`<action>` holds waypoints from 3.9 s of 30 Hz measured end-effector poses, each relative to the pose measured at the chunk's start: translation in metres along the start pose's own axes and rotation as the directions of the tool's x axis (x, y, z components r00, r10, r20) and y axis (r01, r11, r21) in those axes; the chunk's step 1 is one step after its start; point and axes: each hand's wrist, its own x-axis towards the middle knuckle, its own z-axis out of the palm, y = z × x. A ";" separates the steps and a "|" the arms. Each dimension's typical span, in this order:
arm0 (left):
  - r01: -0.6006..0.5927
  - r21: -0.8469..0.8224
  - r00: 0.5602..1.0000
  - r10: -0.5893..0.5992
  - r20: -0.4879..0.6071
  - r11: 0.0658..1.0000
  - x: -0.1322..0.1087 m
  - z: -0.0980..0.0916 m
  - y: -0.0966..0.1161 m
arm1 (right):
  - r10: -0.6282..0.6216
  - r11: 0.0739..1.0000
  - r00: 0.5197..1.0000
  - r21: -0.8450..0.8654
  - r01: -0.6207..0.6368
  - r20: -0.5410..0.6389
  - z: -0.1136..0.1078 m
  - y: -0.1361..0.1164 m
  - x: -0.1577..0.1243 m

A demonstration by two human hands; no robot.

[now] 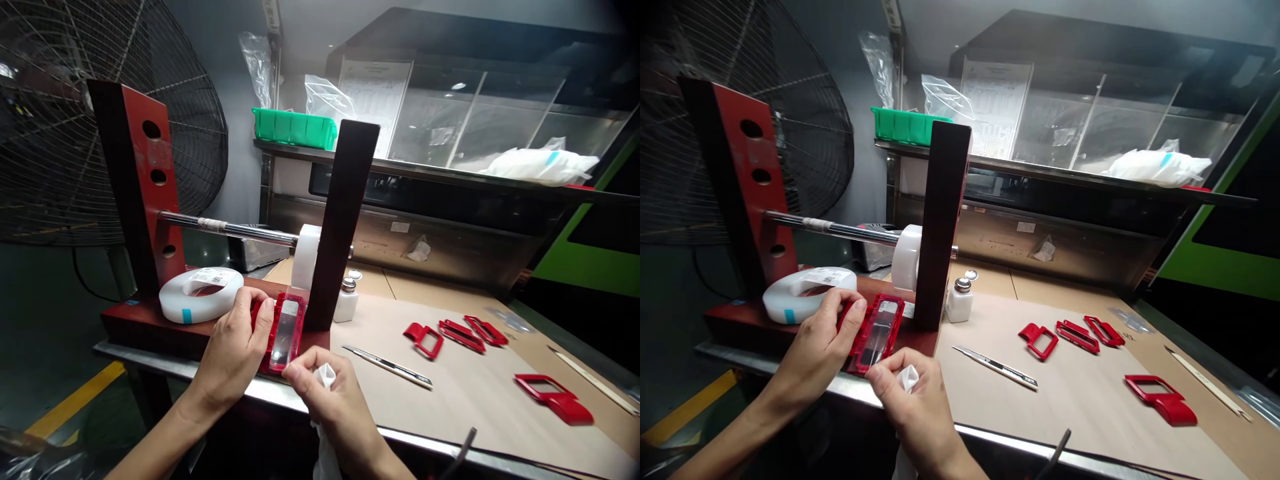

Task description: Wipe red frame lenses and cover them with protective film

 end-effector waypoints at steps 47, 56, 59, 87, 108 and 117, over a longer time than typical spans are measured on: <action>-0.014 -0.040 0.999 0.013 -0.042 0.999 -0.004 0.000 0.013 | 0.098 0.994 0.995 0.050 -0.098 -0.003 -0.002 0.000 -0.011; 0.014 -0.055 0.999 -0.016 -0.029 0.998 -0.003 0.002 0.011 | 0.108 0.993 0.994 -0.053 -0.107 0.018 -0.003 0.001 -0.012; 0.024 -0.066 0.999 -0.026 -0.039 0.998 -0.003 0.003 0.010 | 0.065 0.982 0.997 -0.178 -0.059 0.031 -0.005 0.001 -0.016; -0.162 0.075 0.973 0.172 -0.155 0.984 -0.006 0.005 0.007 | -0.292 0.649 0.919 -0.652 0.393 0.264 -0.002 -0.021 -0.010; -0.121 0.086 0.979 0.134 -0.156 0.989 -0.007 0.000 0.008 | -0.255 -0.151 0.856 -0.893 0.424 0.450 -0.011 -0.028 0.001; -0.155 0.013 0.976 0.155 -0.155 0.988 -0.007 0.001 0.005 | -0.196 -0.360 0.868 -0.857 0.370 0.457 -0.004 -0.033 0.010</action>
